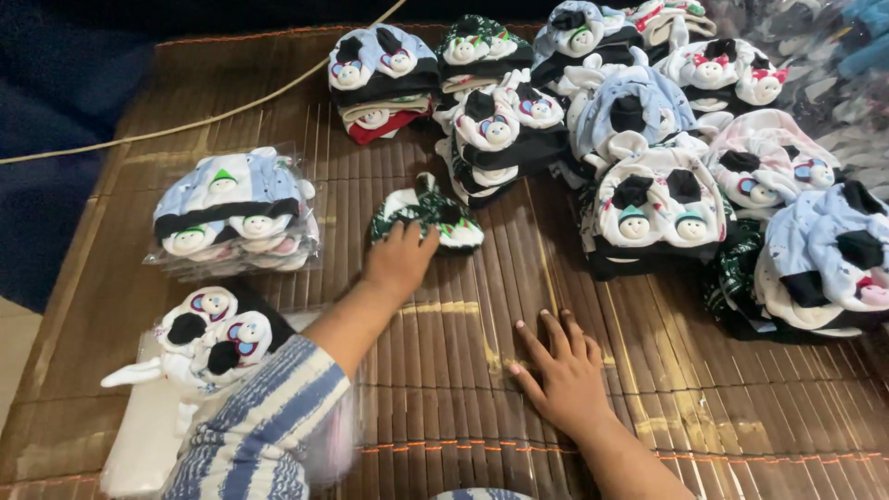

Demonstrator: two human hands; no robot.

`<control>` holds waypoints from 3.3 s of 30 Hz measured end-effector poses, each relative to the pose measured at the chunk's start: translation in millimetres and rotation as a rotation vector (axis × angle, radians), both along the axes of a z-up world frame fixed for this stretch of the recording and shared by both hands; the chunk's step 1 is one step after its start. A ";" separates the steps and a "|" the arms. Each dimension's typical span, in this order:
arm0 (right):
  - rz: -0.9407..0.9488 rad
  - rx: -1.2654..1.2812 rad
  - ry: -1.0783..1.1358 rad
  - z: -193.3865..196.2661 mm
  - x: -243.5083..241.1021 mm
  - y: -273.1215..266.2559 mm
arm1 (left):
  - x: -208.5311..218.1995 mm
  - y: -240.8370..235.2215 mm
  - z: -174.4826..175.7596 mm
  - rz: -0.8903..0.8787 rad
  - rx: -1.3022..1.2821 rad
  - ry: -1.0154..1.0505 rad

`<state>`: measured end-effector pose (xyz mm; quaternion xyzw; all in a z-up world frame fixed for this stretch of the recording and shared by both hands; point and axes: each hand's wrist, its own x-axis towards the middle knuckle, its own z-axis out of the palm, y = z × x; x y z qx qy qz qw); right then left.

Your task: Packaging baby hats into individual plastic bags

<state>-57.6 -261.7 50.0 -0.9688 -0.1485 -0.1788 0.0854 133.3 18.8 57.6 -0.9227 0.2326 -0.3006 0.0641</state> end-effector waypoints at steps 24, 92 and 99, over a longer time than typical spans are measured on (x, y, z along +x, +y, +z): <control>-0.012 1.074 0.549 13.0 32.5 -31.2 | -157.2 -12.1 25.8 0.070 -1.136 0.587; 0.121 -0.175 -0.289 2.4 74.9 3.6 | -108.2 -19.9 16.0 0.085 -0.506 0.816; 0.228 -0.095 -0.322 14.1 66.0 -6.5 | -106.0 -15.8 -19.3 0.016 -0.420 0.570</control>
